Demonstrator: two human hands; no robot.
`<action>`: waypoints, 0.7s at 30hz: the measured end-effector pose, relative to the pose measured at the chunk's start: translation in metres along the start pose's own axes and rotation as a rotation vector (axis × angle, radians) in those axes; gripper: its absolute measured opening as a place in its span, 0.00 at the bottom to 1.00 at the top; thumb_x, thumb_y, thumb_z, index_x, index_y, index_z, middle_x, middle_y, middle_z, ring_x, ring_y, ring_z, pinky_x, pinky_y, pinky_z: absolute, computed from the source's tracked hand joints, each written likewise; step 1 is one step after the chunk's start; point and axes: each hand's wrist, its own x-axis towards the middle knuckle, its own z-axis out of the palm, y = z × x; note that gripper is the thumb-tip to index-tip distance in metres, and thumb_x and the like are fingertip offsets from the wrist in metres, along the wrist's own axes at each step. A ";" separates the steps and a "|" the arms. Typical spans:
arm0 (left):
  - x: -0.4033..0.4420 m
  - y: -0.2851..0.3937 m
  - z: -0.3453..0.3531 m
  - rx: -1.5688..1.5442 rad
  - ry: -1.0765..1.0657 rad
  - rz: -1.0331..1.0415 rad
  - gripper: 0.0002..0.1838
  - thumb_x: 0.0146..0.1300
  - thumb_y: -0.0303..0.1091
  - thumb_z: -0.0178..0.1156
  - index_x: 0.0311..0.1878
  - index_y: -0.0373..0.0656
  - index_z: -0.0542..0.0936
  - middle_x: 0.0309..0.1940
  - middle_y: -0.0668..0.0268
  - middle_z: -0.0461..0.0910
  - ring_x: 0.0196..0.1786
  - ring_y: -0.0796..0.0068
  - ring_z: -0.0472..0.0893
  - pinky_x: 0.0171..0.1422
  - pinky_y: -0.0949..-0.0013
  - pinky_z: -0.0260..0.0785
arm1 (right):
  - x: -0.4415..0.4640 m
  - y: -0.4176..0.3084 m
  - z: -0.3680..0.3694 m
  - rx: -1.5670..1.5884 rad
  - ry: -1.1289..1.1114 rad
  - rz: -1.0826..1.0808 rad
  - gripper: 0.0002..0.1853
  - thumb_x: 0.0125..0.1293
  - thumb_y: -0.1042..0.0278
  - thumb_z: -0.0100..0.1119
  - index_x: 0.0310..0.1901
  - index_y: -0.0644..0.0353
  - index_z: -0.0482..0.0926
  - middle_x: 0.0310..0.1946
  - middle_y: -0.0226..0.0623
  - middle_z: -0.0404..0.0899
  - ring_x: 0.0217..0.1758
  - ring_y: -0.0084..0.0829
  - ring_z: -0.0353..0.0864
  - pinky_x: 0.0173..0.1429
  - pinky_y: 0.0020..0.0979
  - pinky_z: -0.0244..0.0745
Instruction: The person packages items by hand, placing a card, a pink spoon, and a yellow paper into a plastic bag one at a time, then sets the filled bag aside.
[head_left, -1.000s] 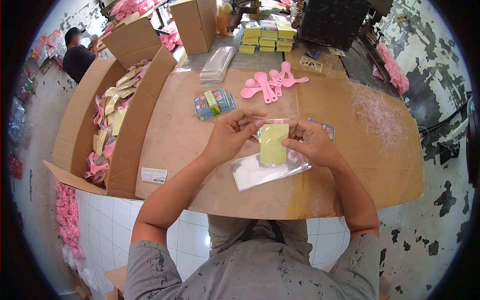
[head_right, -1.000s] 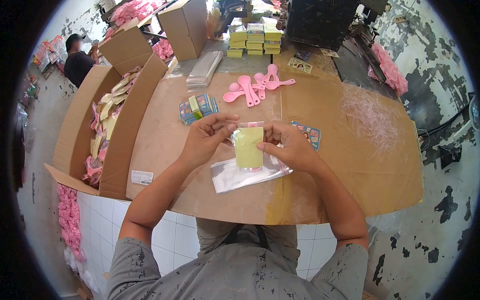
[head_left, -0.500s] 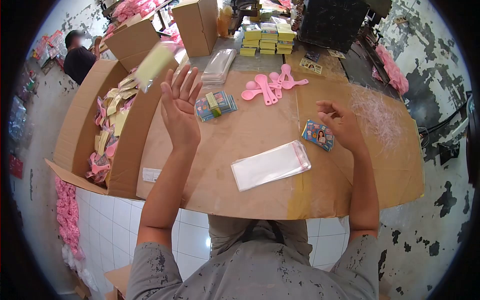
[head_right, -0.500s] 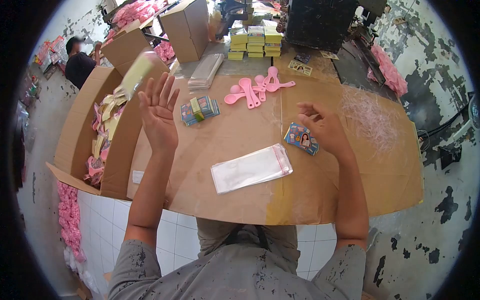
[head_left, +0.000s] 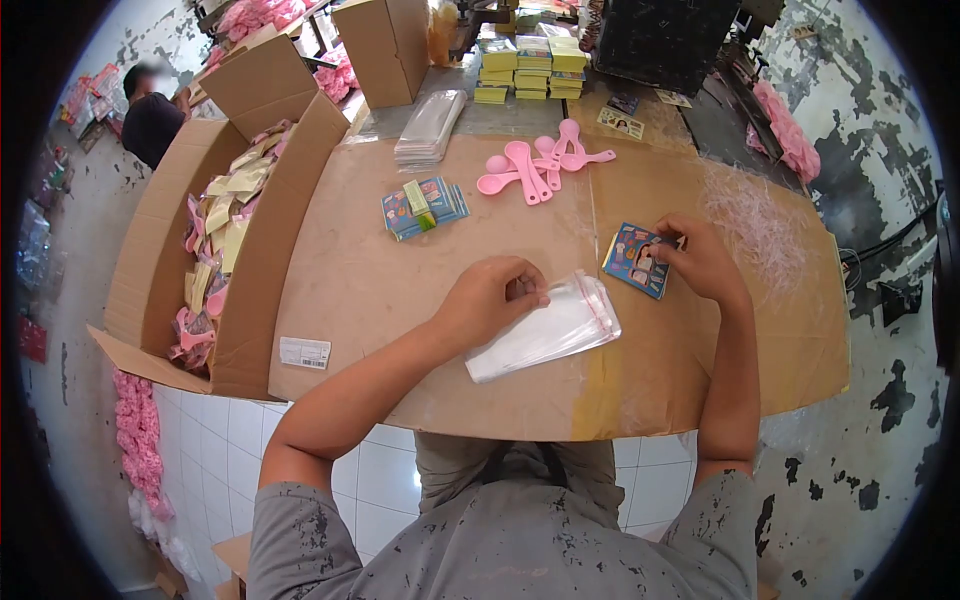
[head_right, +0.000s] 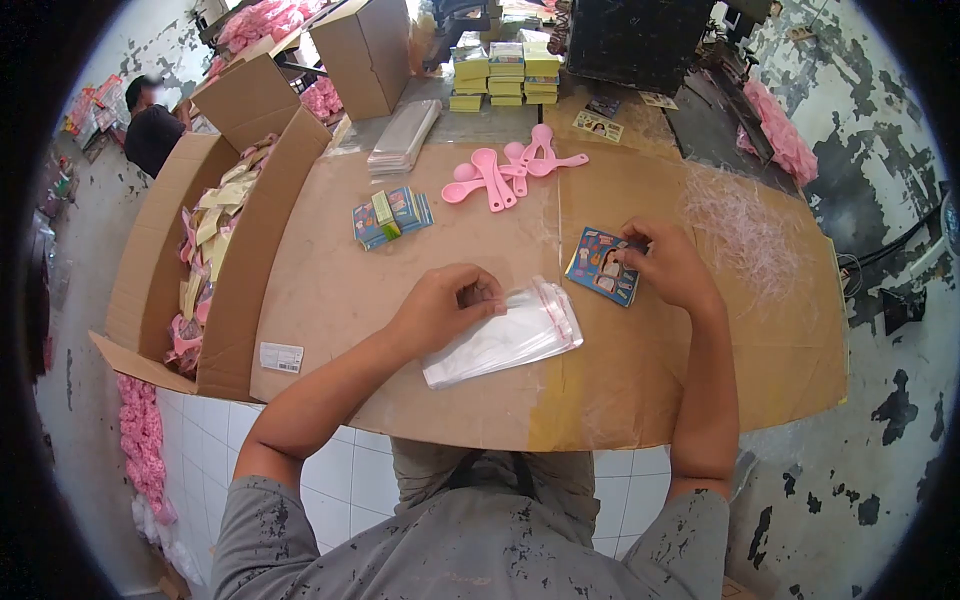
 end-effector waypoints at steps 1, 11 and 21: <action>-0.001 0.001 -0.001 -0.021 0.024 0.001 0.12 0.63 0.33 0.75 0.47 0.40 0.88 0.35 0.65 0.87 0.32 0.76 0.80 0.39 0.69 0.74 | -0.001 -0.005 -0.002 0.080 -0.014 0.018 0.11 0.64 0.71 0.73 0.45 0.66 0.84 0.38 0.39 0.87 0.42 0.33 0.83 0.53 0.35 0.77; -0.003 0.011 -0.004 -0.059 0.070 -0.002 0.09 0.70 0.32 0.69 0.47 0.37 0.85 0.37 0.64 0.90 0.31 0.78 0.82 0.38 0.70 0.76 | -0.012 -0.056 0.042 0.293 -0.383 -0.503 0.07 0.67 0.73 0.65 0.45 0.64 0.84 0.39 0.37 0.86 0.40 0.30 0.85 0.44 0.34 0.78; 0.007 0.000 -0.039 -0.804 0.097 -0.027 0.18 0.76 0.31 0.62 0.63 0.38 0.71 0.47 0.53 0.89 0.46 0.68 0.90 0.51 0.68 0.83 | -0.010 -0.045 0.045 0.287 -0.329 -0.317 0.09 0.66 0.74 0.65 0.47 0.64 0.85 0.39 0.36 0.87 0.41 0.24 0.85 0.42 0.30 0.79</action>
